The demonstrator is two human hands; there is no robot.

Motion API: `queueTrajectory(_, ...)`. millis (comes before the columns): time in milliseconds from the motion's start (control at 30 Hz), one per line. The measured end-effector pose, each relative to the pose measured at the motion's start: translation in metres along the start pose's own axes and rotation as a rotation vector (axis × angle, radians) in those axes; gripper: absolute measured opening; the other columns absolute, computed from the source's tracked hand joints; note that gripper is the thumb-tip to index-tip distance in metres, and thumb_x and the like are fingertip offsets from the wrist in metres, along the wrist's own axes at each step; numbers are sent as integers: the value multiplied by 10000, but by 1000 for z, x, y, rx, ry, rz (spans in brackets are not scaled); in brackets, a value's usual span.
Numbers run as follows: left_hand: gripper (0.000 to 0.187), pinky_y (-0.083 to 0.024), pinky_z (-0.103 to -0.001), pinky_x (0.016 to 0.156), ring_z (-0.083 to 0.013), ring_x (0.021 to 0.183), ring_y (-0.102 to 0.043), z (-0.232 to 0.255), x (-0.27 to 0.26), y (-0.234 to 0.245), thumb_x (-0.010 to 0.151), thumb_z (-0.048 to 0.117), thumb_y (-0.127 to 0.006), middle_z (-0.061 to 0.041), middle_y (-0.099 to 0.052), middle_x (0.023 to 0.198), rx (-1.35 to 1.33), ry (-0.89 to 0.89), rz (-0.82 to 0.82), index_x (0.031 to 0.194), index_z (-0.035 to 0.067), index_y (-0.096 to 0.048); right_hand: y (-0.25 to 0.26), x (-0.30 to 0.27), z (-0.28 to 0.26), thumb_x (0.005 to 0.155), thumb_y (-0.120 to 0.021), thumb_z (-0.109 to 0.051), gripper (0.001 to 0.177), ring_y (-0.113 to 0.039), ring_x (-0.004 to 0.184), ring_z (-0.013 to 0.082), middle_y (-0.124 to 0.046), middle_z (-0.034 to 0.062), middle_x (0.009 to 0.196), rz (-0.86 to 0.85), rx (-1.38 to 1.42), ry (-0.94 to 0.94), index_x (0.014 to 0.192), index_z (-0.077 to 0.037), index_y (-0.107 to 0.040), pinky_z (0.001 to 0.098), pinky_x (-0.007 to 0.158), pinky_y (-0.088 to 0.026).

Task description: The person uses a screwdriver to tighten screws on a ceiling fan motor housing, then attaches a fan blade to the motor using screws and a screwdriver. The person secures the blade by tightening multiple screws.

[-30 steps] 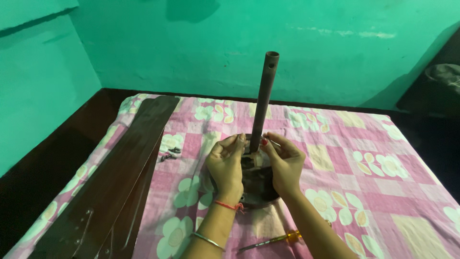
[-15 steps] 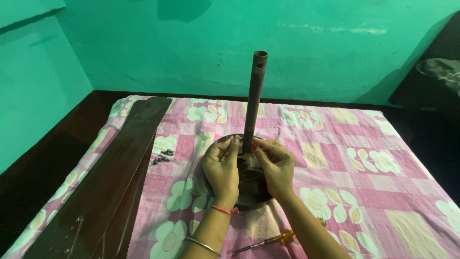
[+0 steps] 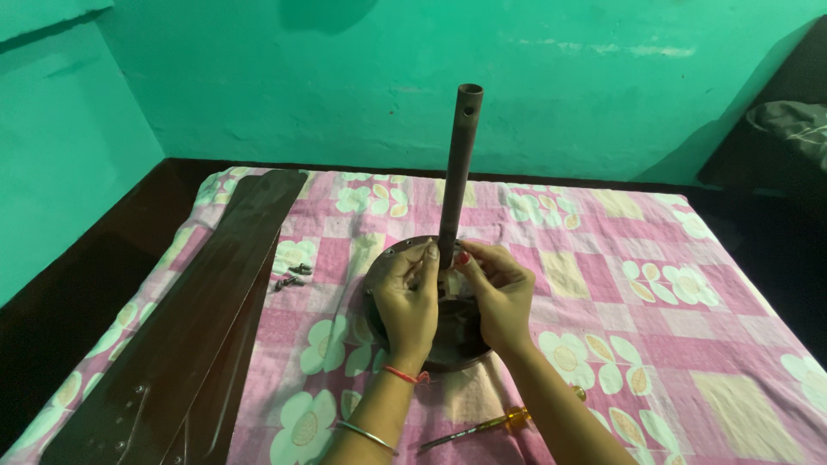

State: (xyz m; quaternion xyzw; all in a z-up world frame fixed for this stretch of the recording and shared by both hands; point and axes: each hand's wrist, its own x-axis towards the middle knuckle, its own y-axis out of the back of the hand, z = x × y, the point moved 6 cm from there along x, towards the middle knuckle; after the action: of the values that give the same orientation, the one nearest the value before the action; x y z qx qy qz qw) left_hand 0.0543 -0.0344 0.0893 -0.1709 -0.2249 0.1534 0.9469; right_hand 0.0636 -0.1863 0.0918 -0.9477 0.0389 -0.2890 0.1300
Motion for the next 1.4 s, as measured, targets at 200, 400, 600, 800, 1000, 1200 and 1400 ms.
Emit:
queueTrajectory(200, 173, -547, -303, 936, -165, 1118, -654, 36, -6, 2, 929, 105, -741, -142, -684, 1155, 274, -302, -35, 1055, -13, -757, 16, -4, 6, 902, -712, 21, 210, -732, 954, 133, -764, 75, 1049, 208, 150, -116, 1112, 11, -723, 282, 894, -596)
queueTrajectory(400, 198, -555, -294, 923, -141, 1080, -702, 33, -4, -2, 910, 102, -771, -121, -778, 1024, 183, -214, -102, 1046, -35, -725, 4, -9, -6, 916, -736, 55, 236, -739, 982, 168, -781, 130, 1073, 105, -5, -21, 1150, 82, -734, 284, 905, -585)
queueTrajectory(600, 203, -511, -223, 580, -63, 661, -622, 21, -4, -2, 916, 88, -772, -44, -717, 840, 81, -37, -115, 1074, -29, -720, -1, -11, -12, 932, -714, 42, 264, -725, 1058, 159, -750, 133, 1162, 69, -16, 21, 1194, 72, -720, 279, 955, -576)
queueTrajectory(800, 204, -526, -205, 621, -29, 728, -612, 23, -5, -1, 924, 84, -774, -24, -722, 882, 81, -124, -104, 1086, -29, -722, 0, -6, -7, 940, -702, 26, 268, -736, 1048, 180, -760, 140, 1156, 102, -72, -40, 1206, 59, -720, 294, 945, -591)
queueTrajectory(1000, 183, -578, -236, 760, -72, 869, -683, 30, -4, -1, 925, 83, -781, -57, -742, 1016, 144, -247, -87, 1066, -17, -718, 0, -4, -5, 948, -694, 14, 267, -740, 1058, 184, -755, 142, 1166, 62, -29, -24, 1212, 55, -717, 314, 968, -601)
queueTrajectory(1200, 204, -585, -252, 729, -98, 836, -708, 27, -3, 0, 892, 90, -806, -51, -738, 1027, 136, -189, -52, 1067, 14, -735, -1, 2, -8, 975, -692, -26, 268, -734, 1021, 165, -748, 133, 1140, 3, -120, 45, 1229, 58, -704, 302, 938, -603)
queueTrajectory(1400, 191, -581, -236, 701, -82, 793, -710, 25, -3, 0, 892, 75, -802, -46, -750, 1029, 105, -185, -53, 1060, 13, -737, 1, 1, -4, 991, -683, -47, 248, -753, 939, 166, -778, 141, 1038, 42, -178, 2, 1203, 76, -719, 290, 878, -609)
